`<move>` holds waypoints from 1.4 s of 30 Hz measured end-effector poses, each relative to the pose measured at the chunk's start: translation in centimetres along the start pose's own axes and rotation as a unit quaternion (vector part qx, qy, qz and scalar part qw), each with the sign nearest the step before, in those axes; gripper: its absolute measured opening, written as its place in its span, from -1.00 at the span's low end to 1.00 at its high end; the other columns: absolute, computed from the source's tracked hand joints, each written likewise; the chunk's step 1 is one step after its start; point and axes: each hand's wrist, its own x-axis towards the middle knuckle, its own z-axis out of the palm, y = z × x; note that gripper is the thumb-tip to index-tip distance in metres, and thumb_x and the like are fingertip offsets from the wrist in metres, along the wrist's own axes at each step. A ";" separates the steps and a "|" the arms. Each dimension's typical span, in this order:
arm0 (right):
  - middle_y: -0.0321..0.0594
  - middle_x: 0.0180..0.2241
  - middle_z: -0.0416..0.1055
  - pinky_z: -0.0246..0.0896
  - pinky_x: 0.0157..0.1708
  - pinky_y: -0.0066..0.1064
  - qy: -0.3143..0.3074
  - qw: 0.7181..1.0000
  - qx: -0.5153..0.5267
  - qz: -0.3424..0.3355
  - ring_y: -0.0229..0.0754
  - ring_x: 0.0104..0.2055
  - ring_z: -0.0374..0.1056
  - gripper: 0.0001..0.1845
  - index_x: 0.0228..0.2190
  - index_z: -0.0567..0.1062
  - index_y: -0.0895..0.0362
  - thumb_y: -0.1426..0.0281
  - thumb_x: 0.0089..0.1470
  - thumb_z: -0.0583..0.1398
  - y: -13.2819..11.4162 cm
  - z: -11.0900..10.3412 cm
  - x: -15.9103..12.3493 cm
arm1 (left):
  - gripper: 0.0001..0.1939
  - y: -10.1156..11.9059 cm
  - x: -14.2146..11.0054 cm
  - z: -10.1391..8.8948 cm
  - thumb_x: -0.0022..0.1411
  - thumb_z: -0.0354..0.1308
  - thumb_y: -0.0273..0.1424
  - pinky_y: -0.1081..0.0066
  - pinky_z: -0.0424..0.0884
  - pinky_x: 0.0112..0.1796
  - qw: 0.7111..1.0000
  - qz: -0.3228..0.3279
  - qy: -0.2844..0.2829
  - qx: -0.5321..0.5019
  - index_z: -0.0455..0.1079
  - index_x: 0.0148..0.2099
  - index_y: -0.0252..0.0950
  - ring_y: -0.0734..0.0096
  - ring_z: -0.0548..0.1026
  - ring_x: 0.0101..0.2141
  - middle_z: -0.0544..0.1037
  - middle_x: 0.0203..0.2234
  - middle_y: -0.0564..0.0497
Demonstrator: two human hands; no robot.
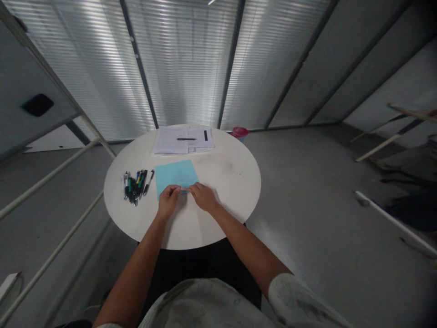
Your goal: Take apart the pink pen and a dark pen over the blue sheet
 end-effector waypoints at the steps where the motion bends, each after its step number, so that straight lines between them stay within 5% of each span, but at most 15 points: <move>1: -0.14 -0.13 0.47 0.23 -0.21 -0.36 -0.002 1.000 0.003 0.001 -0.16 -0.13 0.41 -0.61 -0.09 0.44 0.08 0.25 0.38 -0.12 0.0 0.0 0.0 | -0.67 0.0 0.0 0.0 0.16 0.17 -0.12 0.45 0.23 -0.50 1.000 -0.001 -0.001 -0.003 0.48 -0.22 -0.30 0.50 0.30 -0.55 0.50 -0.46 0.02; 20: -0.13 -0.13 0.45 0.21 -0.19 -0.35 0.011 0.999 0.046 -0.006 -0.14 -0.14 0.39 -0.64 -0.05 0.37 0.12 0.15 0.33 -0.01 0.3 0.4 0.0 | -0.68 0.5 0.0 -0.1 0.18 0.16 -0.14 0.45 0.24 -0.47 1.000 0.010 -0.007 0.013 0.47 -0.25 -0.32 0.50 0.31 -0.54 0.48 -0.51 0.04; 31: -0.13 -0.16 0.47 0.19 -0.15 -0.33 -0.001 1.000 0.003 -0.030 -0.15 -0.13 0.37 -0.57 -0.09 0.43 0.11 0.21 0.38 -0.15 0.1 0.5 0.2 | -0.66 1.2 -0.4 -0.3 0.21 0.14 -0.13 0.43 0.29 -0.45 0.999 -0.003 -0.005 0.044 0.48 -0.26 -0.33 0.49 0.33 -0.54 0.47 -0.55 0.04; 42: -0.13 -0.19 0.50 0.19 -0.22 -0.37 0.048 0.998 0.040 0.025 -0.16 -0.17 0.41 -0.57 -0.11 0.44 0.10 0.18 0.38 -0.13 0.4 0.4 -0.1 | -0.73 0.6 -0.4 0.0 0.25 0.09 -0.20 0.28 0.41 -0.26 0.997 0.032 0.026 0.061 0.46 -0.17 -0.27 0.34 0.47 -0.34 0.55 -0.34 -0.04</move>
